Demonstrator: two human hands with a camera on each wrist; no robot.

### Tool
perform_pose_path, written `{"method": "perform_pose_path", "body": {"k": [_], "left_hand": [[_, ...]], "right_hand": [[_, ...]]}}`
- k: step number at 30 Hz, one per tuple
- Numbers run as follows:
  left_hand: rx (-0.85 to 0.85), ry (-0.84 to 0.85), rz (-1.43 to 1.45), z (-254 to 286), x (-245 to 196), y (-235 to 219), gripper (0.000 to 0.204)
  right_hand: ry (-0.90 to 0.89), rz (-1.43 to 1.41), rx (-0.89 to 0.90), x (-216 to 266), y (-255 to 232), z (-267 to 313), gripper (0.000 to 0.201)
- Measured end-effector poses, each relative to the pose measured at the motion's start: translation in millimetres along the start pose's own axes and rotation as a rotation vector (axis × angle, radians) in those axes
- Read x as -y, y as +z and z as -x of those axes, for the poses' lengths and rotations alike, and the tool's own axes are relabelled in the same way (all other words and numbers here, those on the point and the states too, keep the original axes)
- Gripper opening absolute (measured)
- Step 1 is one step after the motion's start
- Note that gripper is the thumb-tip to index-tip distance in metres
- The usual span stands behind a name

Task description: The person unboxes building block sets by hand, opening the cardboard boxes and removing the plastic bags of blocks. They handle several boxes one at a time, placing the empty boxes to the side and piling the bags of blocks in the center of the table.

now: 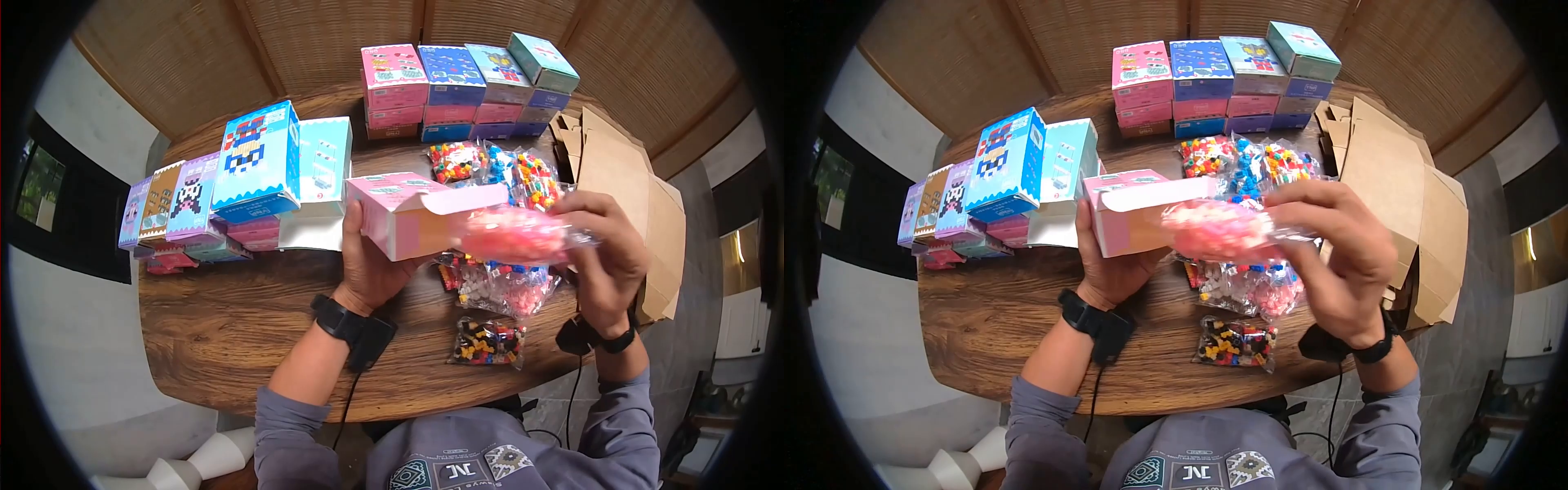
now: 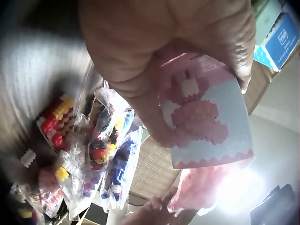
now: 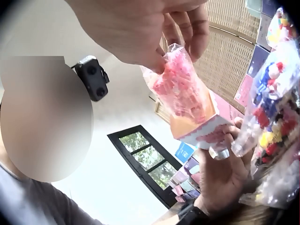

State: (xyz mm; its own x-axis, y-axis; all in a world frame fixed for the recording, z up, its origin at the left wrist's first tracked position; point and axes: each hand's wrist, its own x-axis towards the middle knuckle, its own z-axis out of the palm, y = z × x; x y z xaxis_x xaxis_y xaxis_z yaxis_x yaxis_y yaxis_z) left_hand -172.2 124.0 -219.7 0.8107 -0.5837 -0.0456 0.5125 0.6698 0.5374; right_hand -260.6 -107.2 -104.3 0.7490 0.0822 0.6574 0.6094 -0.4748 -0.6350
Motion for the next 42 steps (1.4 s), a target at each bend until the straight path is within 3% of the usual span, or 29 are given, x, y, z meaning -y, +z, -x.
{"method": "perform_pose_path", "body": {"k": [3,6,9,13,22,28,32,36,39,42], "left_hand": [[0.103,-0.04,0.183,-1,1,-9,0.091],[0.251,-0.073,0.343,-2,2,-16,0.092],[0.043,-0.023,0.18,-1,5,-14,0.088],[0.021,-0.035,0.132,1,1,-11,0.088],[0.072,-0.067,0.151,1,1,-11,0.089],[0.057,-0.015,-0.024,5,0,0,0.09],[0.083,0.009,-0.06,5,1,1,0.091],[0.121,0.002,0.004,2,4,-1,0.092],[0.12,-0.004,0.021,2,5,-5,0.093],[0.078,0.018,-0.047,6,1,-1,0.096]], "right_hand": [[0.049,-0.111,-0.082,1,-16,6,0.026],[-0.181,0.178,0.089,1,-34,2,0.024],[-0.381,0.366,0.271,3,-35,2,0.024],[-0.284,0.294,0.506,-6,-22,12,0.019],[-0.191,0.36,0.73,2,-7,17,0.026],[-0.198,0.349,0.657,6,4,11,0.039],[-0.133,0.343,0.464,2,5,2,0.046],[0.043,0.291,0.362,10,17,-1,0.047],[0.27,-0.023,0.307,1,24,-2,0.045],[0.266,-0.055,0.306,-6,25,-8,0.031]]}}
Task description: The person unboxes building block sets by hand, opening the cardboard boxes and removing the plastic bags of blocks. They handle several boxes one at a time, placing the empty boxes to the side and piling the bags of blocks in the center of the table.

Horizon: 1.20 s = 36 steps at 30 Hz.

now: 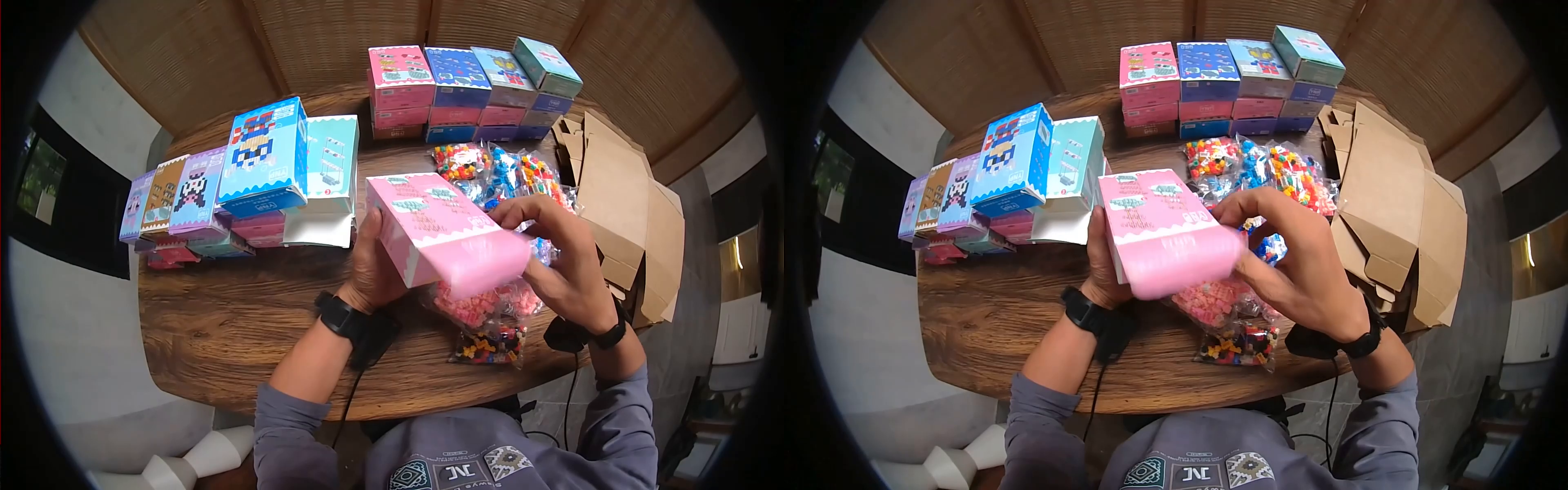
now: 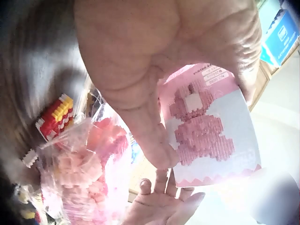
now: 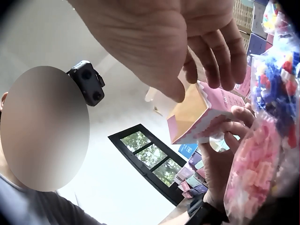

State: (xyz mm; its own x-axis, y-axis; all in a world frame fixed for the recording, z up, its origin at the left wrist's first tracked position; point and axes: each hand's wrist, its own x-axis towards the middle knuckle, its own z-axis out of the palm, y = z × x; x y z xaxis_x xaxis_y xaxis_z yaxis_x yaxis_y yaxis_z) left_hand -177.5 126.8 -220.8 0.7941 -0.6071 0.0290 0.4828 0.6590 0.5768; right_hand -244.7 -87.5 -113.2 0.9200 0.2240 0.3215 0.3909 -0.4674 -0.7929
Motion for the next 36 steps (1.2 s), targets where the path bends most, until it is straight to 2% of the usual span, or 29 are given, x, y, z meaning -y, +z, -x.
{"method": "perform_pose_path", "body": {"k": [2,5,7,12,15,21,24,27,28,32,34,36], "left_hand": [[0.011,-0.016,0.0,0,0,1,0.098],[0.025,-0.028,-0.016,1,-2,1,0.099],[0.028,-0.026,-0.018,1,-2,1,0.1],[0.044,-0.016,-0.012,0,0,-1,0.101],[0.055,-0.013,-0.016,1,0,0,0.101],[0.118,-0.002,0.054,0,2,-5,0.096],[0.118,-0.008,0.079,0,3,-8,0.094],[0.111,-0.003,0.072,1,2,-7,0.094],[0.099,-0.01,0.076,2,3,-9,0.094],[0.028,0.023,0.066,1,0,-9,0.093],[0.038,0.021,0.069,1,1,-9,0.093],[0.044,0.025,0.065,0,1,-10,0.092]], "right_hand": [[-0.003,-0.03,0.027,-6,1,-1,0.022],[0.091,-0.061,0.041,6,3,-2,0.026],[0.122,-0.194,0.008,8,9,-4,0.027],[0.233,-0.218,0.148,13,3,-5,0.031],[0.189,-0.268,0.128,11,4,-5,0.034],[0.384,-0.395,0.122,22,2,-11,0.036],[0.241,-0.389,0.1,16,5,-10,0.037],[0.136,-0.276,0.192,7,4,-11,0.044],[0.26,-0.421,0.244,12,3,-12,0.055],[0.139,-0.36,0.392,7,-8,-12,0.059],[0.193,-0.386,0.395,20,-10,-12,0.058],[0.17,-0.321,0.365,24,-11,-12,0.057]]}}
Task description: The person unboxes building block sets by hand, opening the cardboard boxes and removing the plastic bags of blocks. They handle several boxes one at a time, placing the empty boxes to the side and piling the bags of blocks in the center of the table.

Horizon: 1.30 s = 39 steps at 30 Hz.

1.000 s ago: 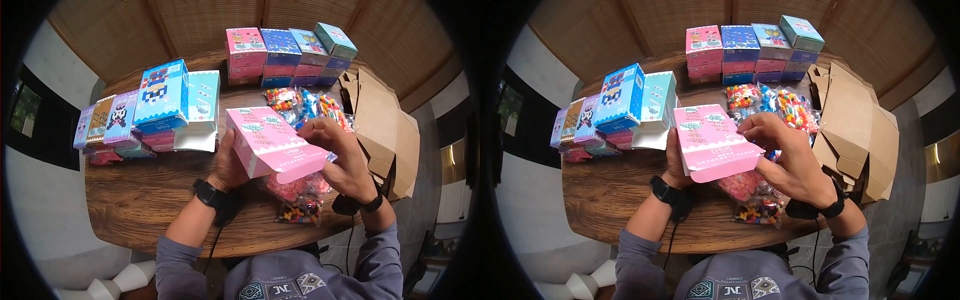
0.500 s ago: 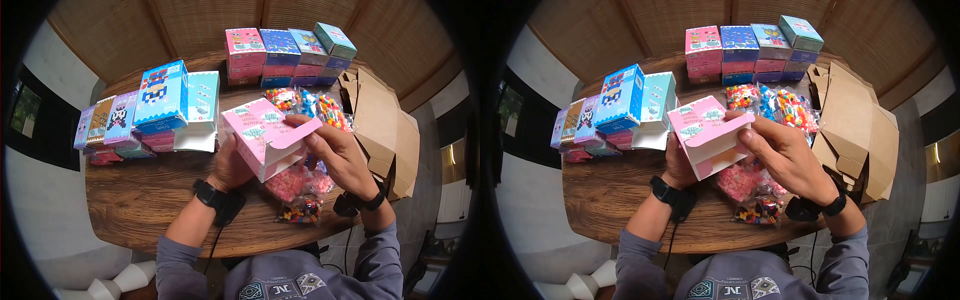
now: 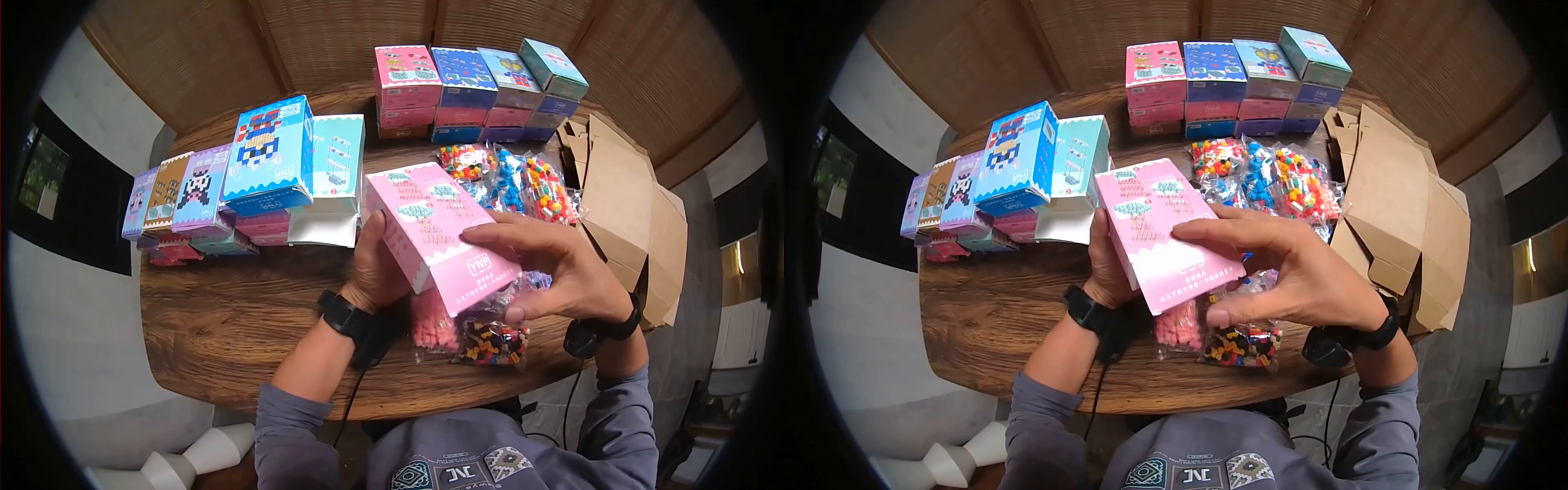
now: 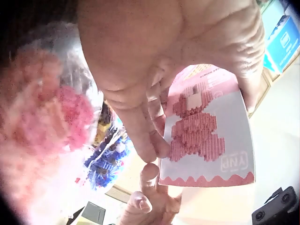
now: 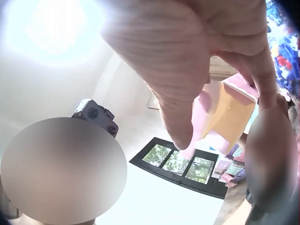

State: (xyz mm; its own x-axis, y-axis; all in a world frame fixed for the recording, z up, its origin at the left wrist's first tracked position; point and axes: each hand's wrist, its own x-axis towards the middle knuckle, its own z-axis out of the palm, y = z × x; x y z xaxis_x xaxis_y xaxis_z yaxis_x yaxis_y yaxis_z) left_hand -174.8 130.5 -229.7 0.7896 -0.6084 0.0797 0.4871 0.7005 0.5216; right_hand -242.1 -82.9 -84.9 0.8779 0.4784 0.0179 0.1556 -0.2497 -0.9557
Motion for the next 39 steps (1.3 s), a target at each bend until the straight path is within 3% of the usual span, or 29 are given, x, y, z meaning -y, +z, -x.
{"method": "perform_pose_path", "body": {"k": [5,9,10,15,18,23,32,35,39], "left_hand": [[0.043,-0.001,0.037,-1,1,4,0.09],[0.038,-0.001,0.038,-2,2,5,0.09],[0.044,0.005,0.028,-2,1,6,0.09],[0.079,-0.019,0.029,-4,3,-1,0.09],[-0.061,-0.008,-0.217,-4,1,11,0.106],[-0.057,0.007,-0.214,-3,1,13,0.105],[-0.014,0.009,-0.152,-3,2,9,0.103],[-0.036,0.01,-0.185,-2,0,12,0.104],[-0.052,0.016,-0.263,-2,0,12,0.108]], "right_hand": [[-0.197,0.429,-0.191,-10,1,-3,0.054],[-0.334,0.516,-0.244,-11,8,-8,0.065],[-0.436,0.619,-0.26,-11,10,-11,0.069],[-0.426,0.74,-0.262,-15,11,-12,0.065],[-0.441,0.783,-0.282,-21,11,-15,0.064],[-0.437,0.997,-0.289,-29,18,-23,0.066],[-0.387,1.064,-0.238,-28,25,-25,0.078],[-0.376,0.811,-0.223,-28,26,-24,0.065],[-0.362,0.559,-0.224,-32,25,-24,0.069]]}}
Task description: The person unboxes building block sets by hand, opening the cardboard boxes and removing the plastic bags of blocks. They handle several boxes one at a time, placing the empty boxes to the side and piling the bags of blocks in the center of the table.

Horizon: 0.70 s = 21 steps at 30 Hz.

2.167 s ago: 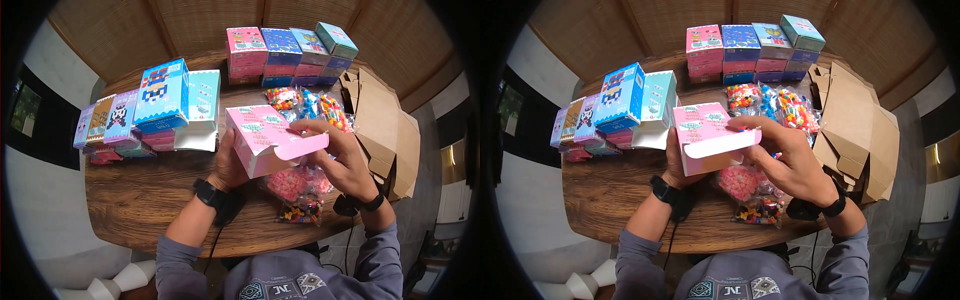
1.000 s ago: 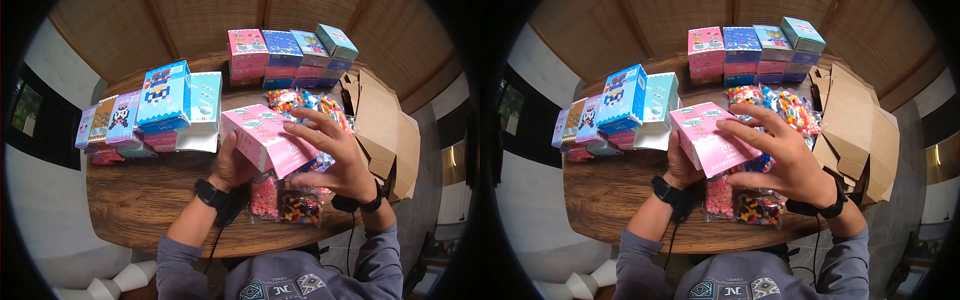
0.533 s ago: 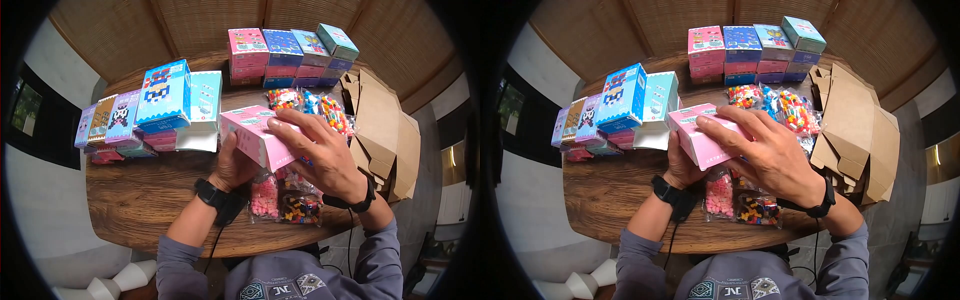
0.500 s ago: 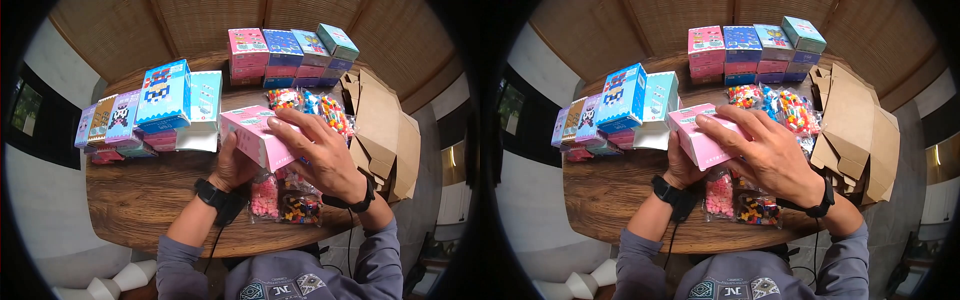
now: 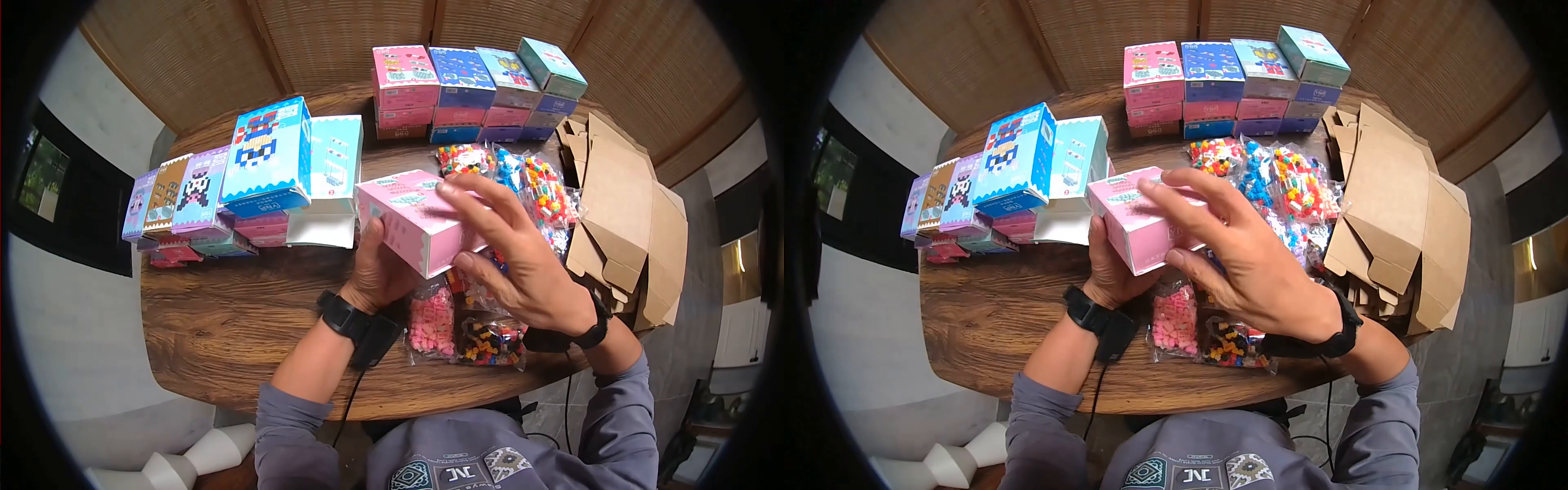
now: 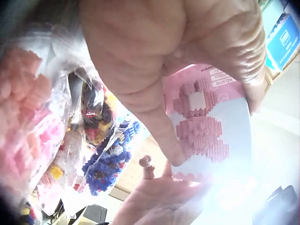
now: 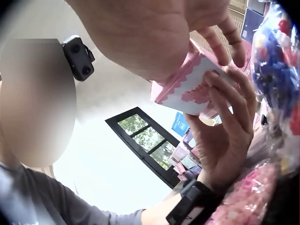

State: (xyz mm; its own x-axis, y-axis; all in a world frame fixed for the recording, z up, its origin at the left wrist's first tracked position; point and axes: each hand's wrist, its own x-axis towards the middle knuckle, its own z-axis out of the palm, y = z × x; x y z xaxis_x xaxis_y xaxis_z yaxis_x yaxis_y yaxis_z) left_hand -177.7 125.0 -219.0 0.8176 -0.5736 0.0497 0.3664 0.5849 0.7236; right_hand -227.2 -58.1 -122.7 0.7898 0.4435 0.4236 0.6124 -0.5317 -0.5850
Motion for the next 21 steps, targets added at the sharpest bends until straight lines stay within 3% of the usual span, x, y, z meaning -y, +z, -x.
{"method": "perform_pose_path", "body": {"k": [3,6,7,11,14,15,18,21], "left_hand": [[0.14,-0.008,0.263,0,3,-9,0.097],[0.13,-0.014,0.249,4,2,-11,0.099],[0.127,-0.012,0.257,4,2,-11,0.099],[0.119,-0.018,0.286,4,4,-10,0.101],[0.12,-0.027,0.259,5,2,-9,0.102],[0.129,-0.028,0.231,5,0,-7,0.102],[0.164,-0.071,0.175,7,0,-9,0.104],[0.181,-0.094,0.179,8,2,-14,0.105]], "right_hand": [[0.162,-0.181,-0.036,3,-4,1,0.08],[0.162,-0.319,-0.008,-2,-11,2,0.082],[0.219,-0.428,-0.036,3,-11,2,0.076],[0.388,-0.331,-0.064,0,-14,4,0.06],[0.705,-0.466,0.058,14,-24,-4,0.058],[0.729,-0.499,0.03,14,-22,-4,0.06],[0.846,-0.567,0.161,15,-30,-9,0.062],[0.844,-0.68,0.178,8,-27,-5,0.064]]}}
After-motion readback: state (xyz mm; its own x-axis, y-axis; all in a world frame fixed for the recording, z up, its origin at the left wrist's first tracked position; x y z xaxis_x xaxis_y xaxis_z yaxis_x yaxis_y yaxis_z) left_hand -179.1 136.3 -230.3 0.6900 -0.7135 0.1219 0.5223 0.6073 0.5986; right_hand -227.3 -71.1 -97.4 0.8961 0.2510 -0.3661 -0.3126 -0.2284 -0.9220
